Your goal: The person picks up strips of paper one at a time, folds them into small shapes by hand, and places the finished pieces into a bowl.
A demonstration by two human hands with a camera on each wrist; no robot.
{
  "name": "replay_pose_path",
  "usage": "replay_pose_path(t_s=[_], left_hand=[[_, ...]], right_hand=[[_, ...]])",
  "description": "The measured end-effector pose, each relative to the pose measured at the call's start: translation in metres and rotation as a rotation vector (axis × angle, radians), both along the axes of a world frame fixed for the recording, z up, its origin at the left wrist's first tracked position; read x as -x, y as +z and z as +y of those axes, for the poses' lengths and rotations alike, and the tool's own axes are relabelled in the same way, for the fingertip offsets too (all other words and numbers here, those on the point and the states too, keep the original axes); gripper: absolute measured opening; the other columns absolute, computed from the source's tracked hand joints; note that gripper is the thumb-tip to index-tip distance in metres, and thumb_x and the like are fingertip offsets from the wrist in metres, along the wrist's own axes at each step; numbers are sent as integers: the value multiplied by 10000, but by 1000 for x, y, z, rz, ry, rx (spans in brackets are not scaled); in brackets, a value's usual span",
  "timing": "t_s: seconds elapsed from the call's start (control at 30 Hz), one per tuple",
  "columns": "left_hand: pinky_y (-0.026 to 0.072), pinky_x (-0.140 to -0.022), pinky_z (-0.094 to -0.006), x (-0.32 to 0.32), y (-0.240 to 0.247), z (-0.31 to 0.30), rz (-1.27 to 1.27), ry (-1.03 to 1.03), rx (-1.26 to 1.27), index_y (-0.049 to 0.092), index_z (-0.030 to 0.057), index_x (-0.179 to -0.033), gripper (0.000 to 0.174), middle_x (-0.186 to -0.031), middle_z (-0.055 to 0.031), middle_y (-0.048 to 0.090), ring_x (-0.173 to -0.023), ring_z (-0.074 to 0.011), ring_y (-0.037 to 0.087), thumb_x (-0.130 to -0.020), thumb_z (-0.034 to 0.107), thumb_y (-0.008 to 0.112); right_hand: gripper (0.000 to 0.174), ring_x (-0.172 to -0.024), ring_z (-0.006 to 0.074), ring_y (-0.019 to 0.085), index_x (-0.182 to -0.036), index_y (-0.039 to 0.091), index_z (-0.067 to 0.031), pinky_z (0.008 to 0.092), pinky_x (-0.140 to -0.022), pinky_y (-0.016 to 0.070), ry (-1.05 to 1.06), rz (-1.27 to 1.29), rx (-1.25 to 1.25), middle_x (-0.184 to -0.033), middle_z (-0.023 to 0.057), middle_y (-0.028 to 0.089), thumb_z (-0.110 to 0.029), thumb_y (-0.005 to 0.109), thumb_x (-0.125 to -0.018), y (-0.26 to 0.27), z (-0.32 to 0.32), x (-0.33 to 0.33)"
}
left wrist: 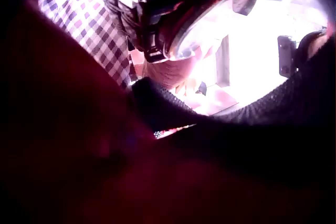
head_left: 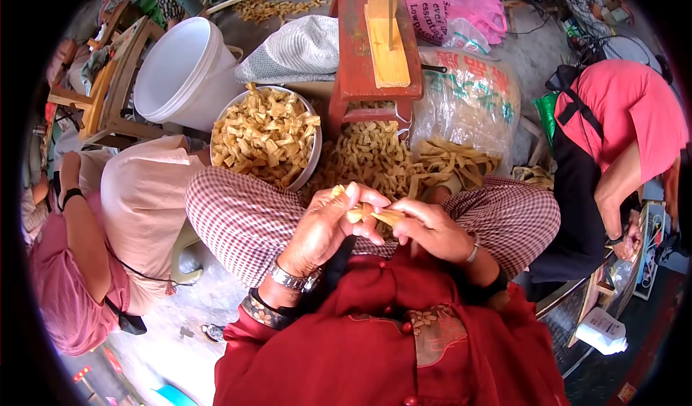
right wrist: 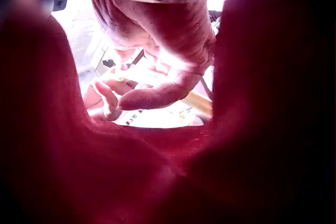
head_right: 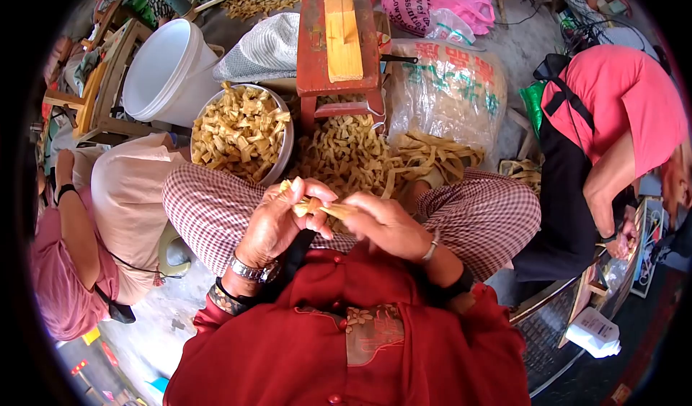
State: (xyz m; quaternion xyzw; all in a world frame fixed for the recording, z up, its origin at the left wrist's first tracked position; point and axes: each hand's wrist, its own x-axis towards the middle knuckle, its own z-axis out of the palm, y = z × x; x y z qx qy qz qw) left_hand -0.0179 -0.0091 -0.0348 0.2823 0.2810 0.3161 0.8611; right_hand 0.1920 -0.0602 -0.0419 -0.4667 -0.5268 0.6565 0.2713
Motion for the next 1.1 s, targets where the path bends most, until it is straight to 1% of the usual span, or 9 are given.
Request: replay_pose_path(t_s=[0.17, 0.2, 0.23, 0.3, 0.5, 0.57, 0.83, 0.87, 1.1], left_hand=[[555, -595, -293, 7, -1, 0, 263, -21, -157, 570, -79, -1099, 559, -920, -129, 617, -641, -155, 599, -940, 446, 469], [531, -549, -230, 7, 6, 1, 377, -51, -259, 569, -67, -1118, 561, -889, -97, 629, -587, -115, 579, -910, 452, 531], [503, -512, -193, 2, 5, -1, 405, -15, -228, 579, -55, -1104, 437, -838, -64, 632, -545, -88, 556, -879, 316, 631], [459, -463, -173, -2, 12, -2, 479, -30, -225, 596, -29, -1077, 329, -803, -35, 629, -543, -65, 539, -825, 156, 701], [351, -379, -176, 4, 9, 5, 403, 52, -150, 602, 1, -928, 119, -723, -20, 597, -462, -43, 468, -823, 24, 653], [346, -374, -187, 14, 10, 12, 228, 248, -93, 591, 9, -869, 56, -634, -5, 568, -423, -50, 463, -834, 6, 634], [372, -381, -200, -5, 41, 72, 271, 320, -297, 584, -7, -872, 26, -675, -10, 562, -433, -64, 467, -856, 10, 596], [379, -390, -196, -12, 47, 87, 262, 313, -349, 586, -5, -866, 39, -672, -5, 549, -446, -63, 467, -870, 33, 586], [361, -396, -175, -60, 77, 169, 347, 366, -507, 598, 37, -836, 83, -573, 38, 521, -448, -22, 452, -888, 102, 594]], right_hand=[[248, -522, 73, 496, -983, 571, 9, 230, -469, 402, -59, -133, -280, -634, 10, 511, -231, 522, -946, -2, 7, 14], [251, -519, 73, 490, -956, 573, 9, 234, -465, 396, -63, -161, -329, -623, 7, 501, -237, 524, -946, -4, 8, 14], [253, -525, 74, 489, -941, 568, 7, 240, -476, 395, -64, -136, -269, -622, 10, 497, -242, 523, -947, -4, 8, 15], [260, -538, 76, 488, -910, 559, 4, 250, -497, 393, -70, -91, -147, -620, 14, 489, -251, 523, -948, -1, 8, 18], [257, -580, 140, 519, -816, 565, 9, 294, -558, 420, -60, -55, -318, -646, 82, 537, -216, 518, -931, 7, 12, 22], [252, -538, 129, 486, -761, 564, -5, 277, -517, 387, -93, -48, -261, -600, 67, 511, -190, 521, -927, 4, 10, 12], [297, -527, 149, 490, -742, 561, -3, 293, -518, 392, -163, -295, -528, -596, 72, 513, -237, 534, -923, 50, 76, -13], [243, -501, 268, 492, -767, 544, -26, 343, -490, 389, -193, -330, -598, -590, 138, 483, -223, 562, -909, 56, 92, -19], [350, -599, 365, 537, -783, 532, -33, 426, -530, 394, -349, -547, -815, -627, 188, 489, -356, 501, -917, 76, 179, -50]])
